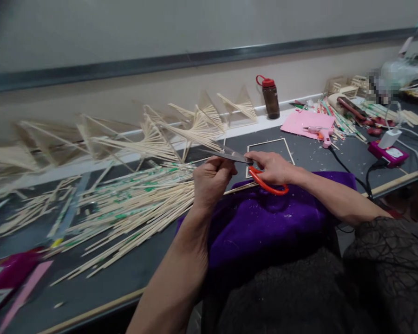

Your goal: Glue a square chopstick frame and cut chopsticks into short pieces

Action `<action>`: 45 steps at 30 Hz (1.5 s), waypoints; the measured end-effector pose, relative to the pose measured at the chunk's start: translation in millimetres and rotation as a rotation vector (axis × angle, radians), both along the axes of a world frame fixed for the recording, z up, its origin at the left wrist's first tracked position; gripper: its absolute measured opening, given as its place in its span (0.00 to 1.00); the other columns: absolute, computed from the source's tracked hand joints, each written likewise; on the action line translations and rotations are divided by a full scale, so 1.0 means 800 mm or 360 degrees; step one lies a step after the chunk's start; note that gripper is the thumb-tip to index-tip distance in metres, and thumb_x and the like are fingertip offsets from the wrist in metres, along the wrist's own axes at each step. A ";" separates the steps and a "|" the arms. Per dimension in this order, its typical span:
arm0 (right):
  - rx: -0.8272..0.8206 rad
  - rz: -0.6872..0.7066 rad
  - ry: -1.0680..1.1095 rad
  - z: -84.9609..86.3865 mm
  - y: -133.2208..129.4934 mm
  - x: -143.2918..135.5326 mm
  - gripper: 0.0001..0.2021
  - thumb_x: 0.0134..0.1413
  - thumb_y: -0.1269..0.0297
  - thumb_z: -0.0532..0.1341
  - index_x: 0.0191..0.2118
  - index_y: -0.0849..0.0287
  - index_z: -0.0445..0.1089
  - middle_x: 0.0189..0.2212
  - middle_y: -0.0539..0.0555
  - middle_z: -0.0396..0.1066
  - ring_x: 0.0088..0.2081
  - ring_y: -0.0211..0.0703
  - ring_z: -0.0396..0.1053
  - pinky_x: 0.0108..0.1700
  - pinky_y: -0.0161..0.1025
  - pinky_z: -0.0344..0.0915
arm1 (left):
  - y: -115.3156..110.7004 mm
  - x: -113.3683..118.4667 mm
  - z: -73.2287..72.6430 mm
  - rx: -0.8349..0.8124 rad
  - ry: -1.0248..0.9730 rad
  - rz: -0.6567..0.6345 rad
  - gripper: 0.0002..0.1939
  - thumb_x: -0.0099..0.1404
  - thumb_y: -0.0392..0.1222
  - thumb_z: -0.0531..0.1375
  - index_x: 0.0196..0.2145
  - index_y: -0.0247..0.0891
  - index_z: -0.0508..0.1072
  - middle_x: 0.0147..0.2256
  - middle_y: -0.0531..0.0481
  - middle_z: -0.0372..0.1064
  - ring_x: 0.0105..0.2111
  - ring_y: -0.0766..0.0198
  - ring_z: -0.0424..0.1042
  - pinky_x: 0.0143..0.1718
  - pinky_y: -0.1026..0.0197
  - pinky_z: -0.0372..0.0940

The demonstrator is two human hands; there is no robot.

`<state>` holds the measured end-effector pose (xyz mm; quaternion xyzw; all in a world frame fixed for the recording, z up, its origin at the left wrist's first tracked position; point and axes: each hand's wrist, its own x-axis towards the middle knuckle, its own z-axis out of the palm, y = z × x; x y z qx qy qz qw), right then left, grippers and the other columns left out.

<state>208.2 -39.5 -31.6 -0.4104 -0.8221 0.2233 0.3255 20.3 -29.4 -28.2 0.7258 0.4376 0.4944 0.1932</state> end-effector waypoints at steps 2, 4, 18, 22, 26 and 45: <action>0.0049 -0.0005 -0.0006 -0.001 0.002 0.000 0.17 0.49 0.67 0.57 0.47 0.57 0.66 0.27 0.46 0.61 0.27 0.35 0.55 0.32 0.35 0.53 | 0.001 0.000 0.001 -0.0033 -0.0003 0.0028 0.14 0.60 0.43 0.58 0.18 0.38 0.70 0.17 0.55 0.66 0.16 0.72 0.60 0.20 0.67 0.54; 0.0075 -0.0014 -0.0026 -0.001 0.004 0.000 0.17 0.50 0.66 0.57 0.48 0.58 0.66 0.28 0.46 0.61 0.27 0.35 0.55 0.32 0.35 0.53 | 0.002 0.001 0.002 -0.0101 -0.0067 0.0028 0.11 0.58 0.43 0.59 0.21 0.38 0.71 0.16 0.57 0.65 0.14 0.72 0.58 0.18 0.67 0.53; -0.0057 0.0037 -0.0083 0.001 0.003 0.001 0.28 0.47 0.55 0.64 0.54 0.55 0.61 0.34 0.50 0.66 0.32 0.39 0.61 0.37 0.38 0.58 | 0.002 -0.003 0.002 0.0000 -0.0001 -0.0027 0.14 0.60 0.43 0.58 0.19 0.38 0.69 0.18 0.55 0.66 0.20 0.70 0.63 0.23 0.67 0.56; -0.0081 0.0065 -0.0084 0.002 0.003 0.003 0.28 0.48 0.53 0.64 0.54 0.55 0.61 0.35 0.50 0.66 0.33 0.40 0.61 0.36 0.39 0.58 | 0.001 -0.004 0.004 -0.0097 -0.0013 -0.0094 0.16 0.61 0.43 0.58 0.17 0.39 0.67 0.17 0.55 0.63 0.19 0.70 0.60 0.21 0.66 0.54; -0.0076 0.0097 -0.0077 -0.001 0.004 0.005 0.26 0.48 0.53 0.64 0.52 0.55 0.62 0.35 0.50 0.65 0.32 0.38 0.60 0.35 0.38 0.57 | 0.003 -0.005 0.004 -0.0221 -0.0027 -0.0163 0.15 0.60 0.43 0.58 0.18 0.38 0.68 0.16 0.56 0.62 0.17 0.71 0.58 0.20 0.66 0.52; -0.0015 -0.0032 -0.0001 -0.006 0.005 -0.003 0.15 0.49 0.65 0.58 0.45 0.57 0.66 0.24 0.44 0.58 0.26 0.34 0.54 0.31 0.35 0.52 | 0.007 -0.002 0.001 -0.0349 -0.0172 -0.0096 0.09 0.57 0.43 0.59 0.23 0.37 0.71 0.17 0.56 0.64 0.15 0.73 0.56 0.17 0.68 0.51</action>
